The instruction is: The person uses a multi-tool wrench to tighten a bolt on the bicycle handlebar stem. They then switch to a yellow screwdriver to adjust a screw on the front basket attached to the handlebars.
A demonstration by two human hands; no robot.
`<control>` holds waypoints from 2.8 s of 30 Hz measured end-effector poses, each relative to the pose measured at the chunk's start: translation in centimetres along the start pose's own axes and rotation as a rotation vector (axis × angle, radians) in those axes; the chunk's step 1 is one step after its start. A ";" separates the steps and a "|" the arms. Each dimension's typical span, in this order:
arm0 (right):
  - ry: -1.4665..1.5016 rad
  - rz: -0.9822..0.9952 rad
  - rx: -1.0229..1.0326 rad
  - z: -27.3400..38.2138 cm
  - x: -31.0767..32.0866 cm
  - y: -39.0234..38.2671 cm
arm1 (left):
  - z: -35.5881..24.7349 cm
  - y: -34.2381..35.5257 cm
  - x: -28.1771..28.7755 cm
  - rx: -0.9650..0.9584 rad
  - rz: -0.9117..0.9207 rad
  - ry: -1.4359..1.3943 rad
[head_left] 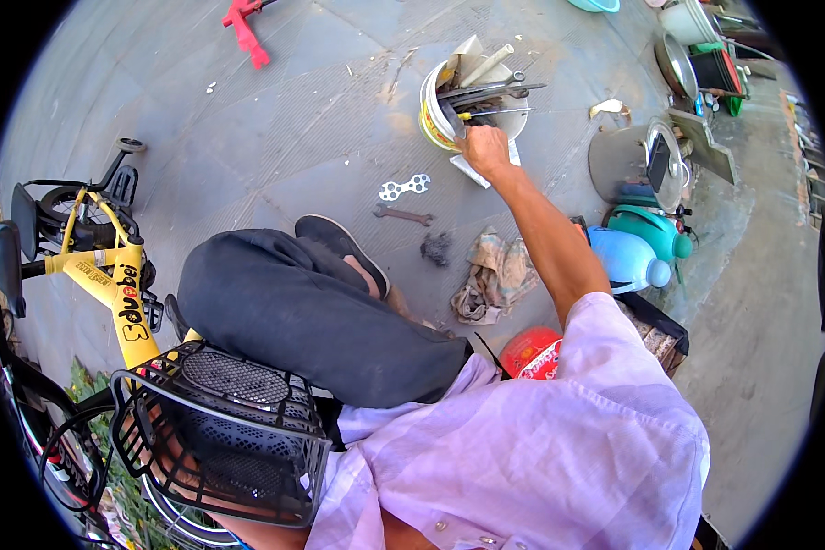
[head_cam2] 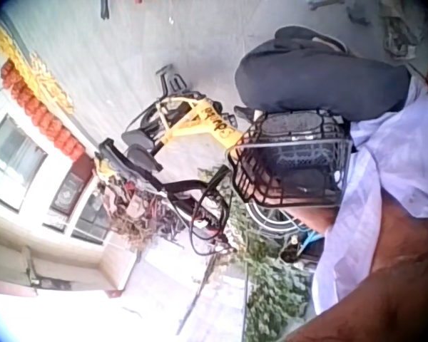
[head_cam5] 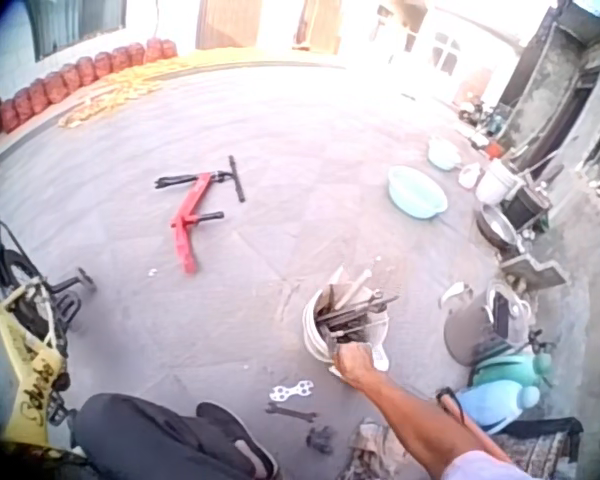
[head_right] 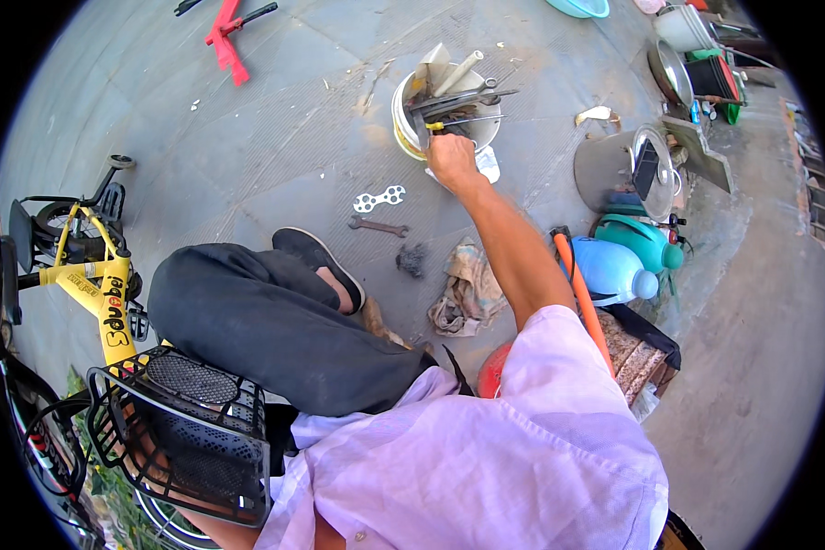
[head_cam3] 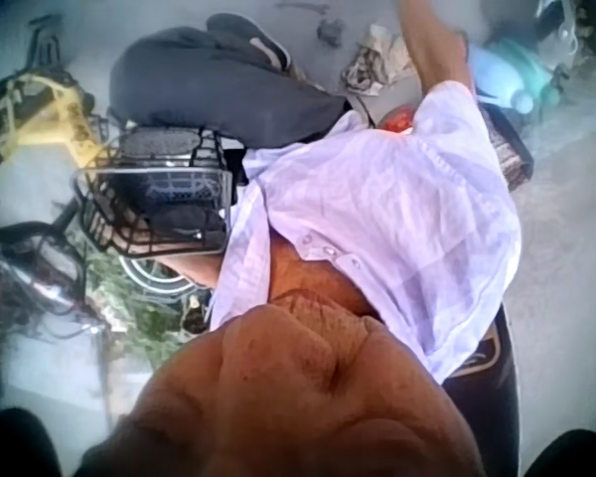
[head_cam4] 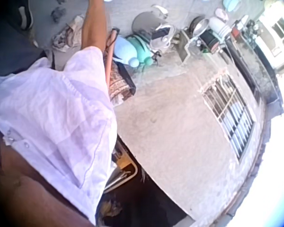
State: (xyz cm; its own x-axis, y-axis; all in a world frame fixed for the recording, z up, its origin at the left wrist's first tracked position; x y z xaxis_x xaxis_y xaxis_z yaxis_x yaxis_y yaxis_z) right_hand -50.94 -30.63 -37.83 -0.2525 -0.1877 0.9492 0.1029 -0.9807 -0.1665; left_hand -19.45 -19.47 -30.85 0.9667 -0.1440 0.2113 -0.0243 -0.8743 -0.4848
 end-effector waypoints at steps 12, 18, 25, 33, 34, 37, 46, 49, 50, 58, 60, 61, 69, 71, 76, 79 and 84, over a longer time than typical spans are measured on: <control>0.134 0.257 0.250 5.9 2.0 -7.8 | 0.9 -0.3 0.4 0.023 -0.026 -0.028; -0.094 0.160 0.292 5.9 -1.5 -3.0 | 1.3 -3.5 3.5 0.037 -0.044 -0.077; -0.367 0.370 0.243 8.4 -3.2 -4.4 | 3.3 -9.8 10.0 0.053 -0.142 -0.158; -0.447 0.253 0.311 5.0 -4.9 -5.3 | 5.6 -16.8 17.7 0.058 -0.292 -0.249; -0.451 0.269 0.291 4.4 -5.3 -4.8 | 5.6 -17.5 18.5 0.053 -0.309 -0.256; -0.490 0.388 0.247 3.9 -5.8 -3.8 | 5.9 -19.8 20.7 0.034 -0.363 -0.290; -0.557 0.451 0.276 6.1 -1.5 -5.1 | 5.8 -23.6 26.1 -0.111 -0.481 -0.390; -0.509 0.377 0.267 5.8 2.2 -5.5 | 5.1 -25.3 27.5 -0.179 -0.514 -0.425; -0.523 0.366 0.238 5.4 3.7 -5.8 | 4.7 -26.0 27.8 -0.199 -0.531 -0.430; 0.095 -0.062 0.343 8.9 21.7 -10.2 | 2.2 -28.2 29.7 -0.396 -0.482 -0.516; 0.345 -0.169 0.284 12.7 24.6 -11.7 | 1.1 -29.0 29.7 -0.412 -0.495 -0.526; 0.487 -0.196 0.197 12.8 25.7 -13.7 | 0.9 -26.7 29.1 -0.392 -0.515 -0.535; 1.177 -0.211 0.551 28.3 31.0 -19.8 | 0.4 -30.1 29.5 -0.329 -0.755 -0.595; 1.283 -0.209 0.725 30.1 32.9 -20.9 | 0.6 -32.7 30.4 -0.353 -1.050 -0.545; 1.470 -0.051 0.946 34.9 33.2 -25.2 | -4.2 -43.1 28.1 -0.585 -1.456 -0.115; 1.430 0.070 0.942 38.0 29.8 -27.2 | -10.0 -44.2 23.0 -0.754 -1.252 0.219; 1.258 0.419 0.914 42.1 25.5 -31.0 | -13.8 -40.8 18.5 -0.846 -0.807 0.736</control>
State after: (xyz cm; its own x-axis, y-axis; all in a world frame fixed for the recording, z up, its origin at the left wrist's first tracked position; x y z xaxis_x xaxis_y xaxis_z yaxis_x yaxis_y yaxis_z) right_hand -20.09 -2.63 2.77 -0.6038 -0.7971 -0.0068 0.7593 -0.5777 0.2994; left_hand -4.09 7.19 4.57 0.4372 0.5542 0.7083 0.0714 -0.8064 0.5870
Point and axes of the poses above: each hand's wrist, its own y-axis towards the middle knuckle, its own x-axis out of the back of the hand, z = x × y, the point moved 6 cm from there along y, towards the middle knuckle, and after that the axes turned 9 degrees about y, right-handed, at the moved point
